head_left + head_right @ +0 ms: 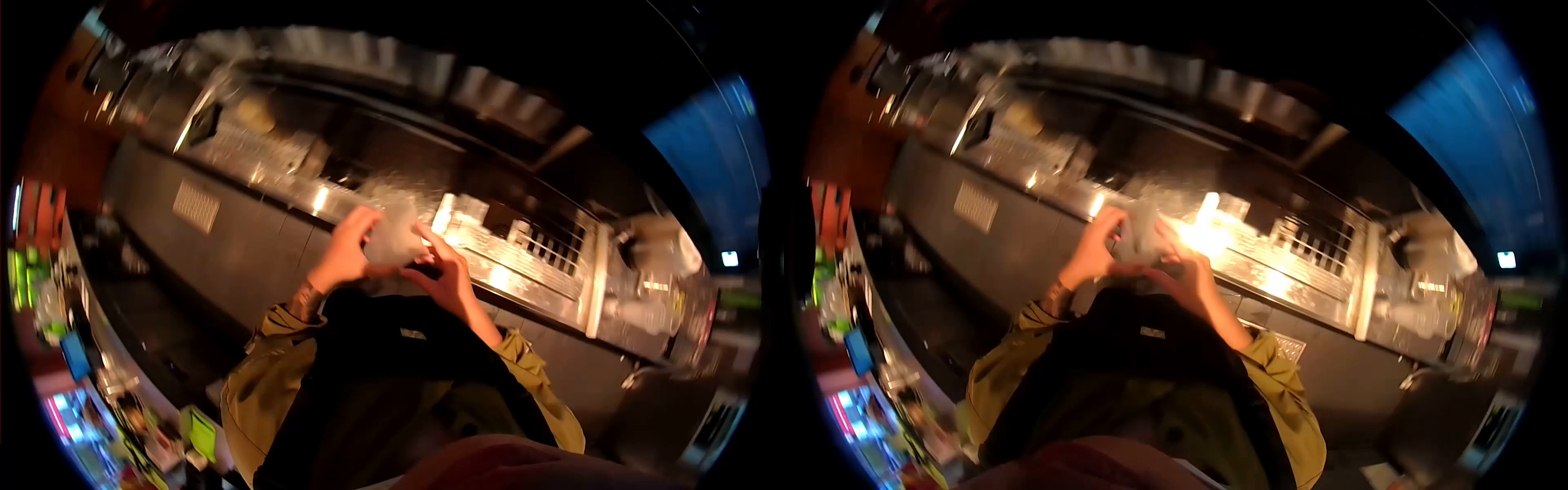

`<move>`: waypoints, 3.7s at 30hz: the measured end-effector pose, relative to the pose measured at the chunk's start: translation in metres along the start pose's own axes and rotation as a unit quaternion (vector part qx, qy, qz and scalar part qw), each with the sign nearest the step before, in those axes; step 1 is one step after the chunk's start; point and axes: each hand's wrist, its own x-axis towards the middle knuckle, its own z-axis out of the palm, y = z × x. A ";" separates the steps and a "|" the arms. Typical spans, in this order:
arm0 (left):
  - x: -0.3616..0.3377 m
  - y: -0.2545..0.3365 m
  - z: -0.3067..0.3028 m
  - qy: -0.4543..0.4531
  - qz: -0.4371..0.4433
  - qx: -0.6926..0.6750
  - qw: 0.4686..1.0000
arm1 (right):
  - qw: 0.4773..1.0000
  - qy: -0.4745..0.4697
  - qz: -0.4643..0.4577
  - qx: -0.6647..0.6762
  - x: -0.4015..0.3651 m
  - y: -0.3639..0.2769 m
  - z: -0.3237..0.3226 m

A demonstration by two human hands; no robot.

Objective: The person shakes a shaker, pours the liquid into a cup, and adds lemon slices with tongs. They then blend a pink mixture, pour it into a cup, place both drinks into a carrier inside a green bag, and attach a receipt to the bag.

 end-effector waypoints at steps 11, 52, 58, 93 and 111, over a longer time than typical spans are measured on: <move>0.026 -0.374 -0.366 0.293 -0.172 -0.073 0.938 | 0.994 0.070 -0.027 -0.083 0.314 0.069 0.293; 0.119 -0.347 -0.454 0.314 -0.044 -0.571 0.758 | 0.966 0.120 -0.086 -0.210 0.408 -0.021 0.369; 0.126 -0.419 -0.438 0.185 -0.076 -0.576 0.793 | 0.917 -0.094 -0.038 -0.385 0.438 -0.072 0.352; 0.129 -0.379 -0.426 0.216 -0.030 -0.591 0.777 | 0.803 -0.180 -0.004 -0.568 0.450 -0.118 0.355; 0.125 -0.381 -0.432 0.202 -0.021 -0.612 0.764 | 0.800 -0.180 -0.014 -0.572 0.450 -0.121 0.360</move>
